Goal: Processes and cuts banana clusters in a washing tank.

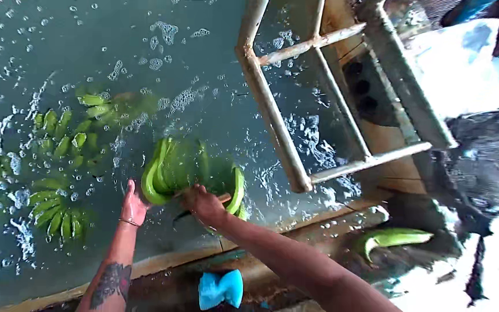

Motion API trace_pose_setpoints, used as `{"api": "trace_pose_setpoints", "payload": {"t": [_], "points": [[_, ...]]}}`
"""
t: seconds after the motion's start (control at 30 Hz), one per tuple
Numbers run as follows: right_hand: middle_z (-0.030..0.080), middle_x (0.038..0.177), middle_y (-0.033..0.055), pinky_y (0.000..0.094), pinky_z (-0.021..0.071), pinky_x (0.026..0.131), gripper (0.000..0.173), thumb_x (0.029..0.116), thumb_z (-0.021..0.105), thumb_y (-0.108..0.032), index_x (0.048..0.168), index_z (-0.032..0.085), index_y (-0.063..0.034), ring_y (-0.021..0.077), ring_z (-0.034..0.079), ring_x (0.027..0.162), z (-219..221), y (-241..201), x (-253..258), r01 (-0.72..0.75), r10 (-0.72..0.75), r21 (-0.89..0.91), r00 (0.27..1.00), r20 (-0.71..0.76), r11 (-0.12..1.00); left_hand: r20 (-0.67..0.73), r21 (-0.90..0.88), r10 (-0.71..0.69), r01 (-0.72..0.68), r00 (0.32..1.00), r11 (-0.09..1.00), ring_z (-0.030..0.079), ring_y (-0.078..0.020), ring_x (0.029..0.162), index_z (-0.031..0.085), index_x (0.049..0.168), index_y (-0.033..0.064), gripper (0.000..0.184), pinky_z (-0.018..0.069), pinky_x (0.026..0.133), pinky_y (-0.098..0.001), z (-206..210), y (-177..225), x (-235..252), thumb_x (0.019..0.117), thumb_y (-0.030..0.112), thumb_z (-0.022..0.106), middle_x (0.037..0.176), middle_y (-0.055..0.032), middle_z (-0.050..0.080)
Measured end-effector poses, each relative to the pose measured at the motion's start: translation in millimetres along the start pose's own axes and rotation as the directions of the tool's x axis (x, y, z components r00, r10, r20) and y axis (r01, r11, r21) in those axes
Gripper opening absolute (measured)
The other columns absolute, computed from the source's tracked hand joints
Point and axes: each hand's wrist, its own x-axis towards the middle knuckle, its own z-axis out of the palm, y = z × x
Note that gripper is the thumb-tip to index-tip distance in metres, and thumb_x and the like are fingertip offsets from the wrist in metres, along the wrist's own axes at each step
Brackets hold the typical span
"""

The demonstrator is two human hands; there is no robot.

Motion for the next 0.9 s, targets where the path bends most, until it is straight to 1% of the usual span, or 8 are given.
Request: {"api": "trace_pose_setpoints", "payload": {"t": [0.17,0.27,0.33,0.4,0.47,0.57,0.67,0.9], "points": [[0.025,0.165,0.0278,0.0631,0.0424,0.106,0.055,0.0994,0.046,0.009,0.151,0.05,-0.0104,0.0492,0.03,0.149,21.7,-3.5,-21.0,0.074,-0.061,-0.129,0.993,0.102,0.989,-0.051,-0.023,-0.16,0.159,0.986,0.987,0.057,-0.0316,0.126,0.035,0.155,0.0118,0.055,0.0512,0.099,-0.0516,-31.5,-68.6,-14.8,0.11,0.044,0.035,0.145,-0.0195,0.052],[0.059,0.142,0.0232,0.062,0.0494,0.1,0.044,0.0979,0.055,0.003,0.135,0.068,-0.0149,0.0445,0.057,0.13,6.7,9.4,-65.5,0.091,-0.087,0.02,0.987,-0.132,0.996,-0.068,-0.035,-0.023,0.021,0.997,0.999,0.049,-0.0226,0.133,0.028,0.155,-0.0009,0.053,0.044,0.109,-0.0408,-29.4,-103.5,-33.3,0.1118,0.029,0.027,0.153,-0.0211,0.041],[0.072,0.117,0.0192,0.062,0.0551,0.088,0.033,0.099,0.062,-0.015,0.131,0.07,-0.015,0.0407,0.069,0.108,-6.5,23.3,-98.7,-0.055,0.079,0.115,0.973,-0.216,0.992,-0.091,-0.037,0.001,-0.004,0.996,0.999,0.05,-0.0183,0.131,0.03,0.154,-0.001,0.051,0.0445,0.108,-0.0373,-23.7,-111.4,-38.0,0.1115,0.028,0.032,0.152,-0.0188,0.043],[0.073,0.099,0.0207,0.0653,0.054,0.078,0.053,0.0944,0.069,-0.049,0.13,0.066,-0.01,0.043,0.071,0.09,-15.4,42.5,-118.1,-0.309,0.341,0.192,0.926,-0.164,0.932,-0.151,-0.011,-0.046,0.045,0.987,0.999,0.05,-0.0234,0.133,0.036,0.152,0.0003,0.05,0.044,0.109,-0.0431,-19.9,-105.7,-41.0,0.1101,0.027,0.04,0.151,-0.0198,0.045],[0.071,0.098,0.0233,0.0658,0.0523,0.078,0.069,0.0925,0.065,-0.062,0.134,0.06,-0.0064,0.0444,0.069,0.09,-14.7,63.3,-120.3,-0.466,0.512,0.28,0.851,-0.116,0.839,-0.183,-0.038,-0.137,0.133,0.974,0.99,0.047,-0.0296,0.135,0.042,0.15,0.0013,0.049,0.0409,0.109,-0.0518,-25.1,-103.5,-38.4,0.1088,0.027,0.046,0.15,-0.0207,0.046],[0.068,0.109,0.0213,0.0576,0.0522,0.091,0.047,0.1068,0.05,-0.041,0.129,0.062,-0.0009,0.0373,0.067,0.102,0.6,77.9,-99.6,-0.369,0.52,0.477,0.822,-0.233,0.798,-0.069,-0.091,-0.188,0.181,0.98,0.979,0.06,-0.0256,0.113,0.044,0.144,0.0028,0.043,0.0531,0.091,-0.0471,-24.0,-99.2,-39.9,0.1098,0.028,0.038,0.132,-0.0179,0.057],[0.07,0.109,0.0221,0.0536,0.051,0.097,0.033,0.1078,0.046,-0.02,0.119,0.068,0.0036,0.0357,0.067,0.105,8.2,71.6,-56.4,-0.22,0.51,0.566,0.747,-0.426,0.795,-0.024,-0.167,-0.231,0.224,0.973,0.96,0.063,-0.0264,0.102,0.043,0.143,0.0041,0.041,0.0558,0.082,-0.0458,4.9,-90.9,-41.9,0.1069,0.024,0.042,0.122,-0.0188,0.06],[0.07,0.104,0.0232,0.0649,0.053,0.079,0.036,0.1109,0.042,-0.03,0.123,0.064,-0.0038,0.0438,0.069,0.095,-15.7,82.0,21.0,-0.309,0.621,0.571,0.603,-0.501,0.76,0.041,-0.376,-0.193,0.194,0.98,0.906,0.067,-0.0435,0.101,0.013,0.16,0.024,0.067,0.0585,0.073,-0.0592,62.3,-61.6,-67.5,0.1029,0.013,0.045,0.133,-0.0268,0.055]]}}
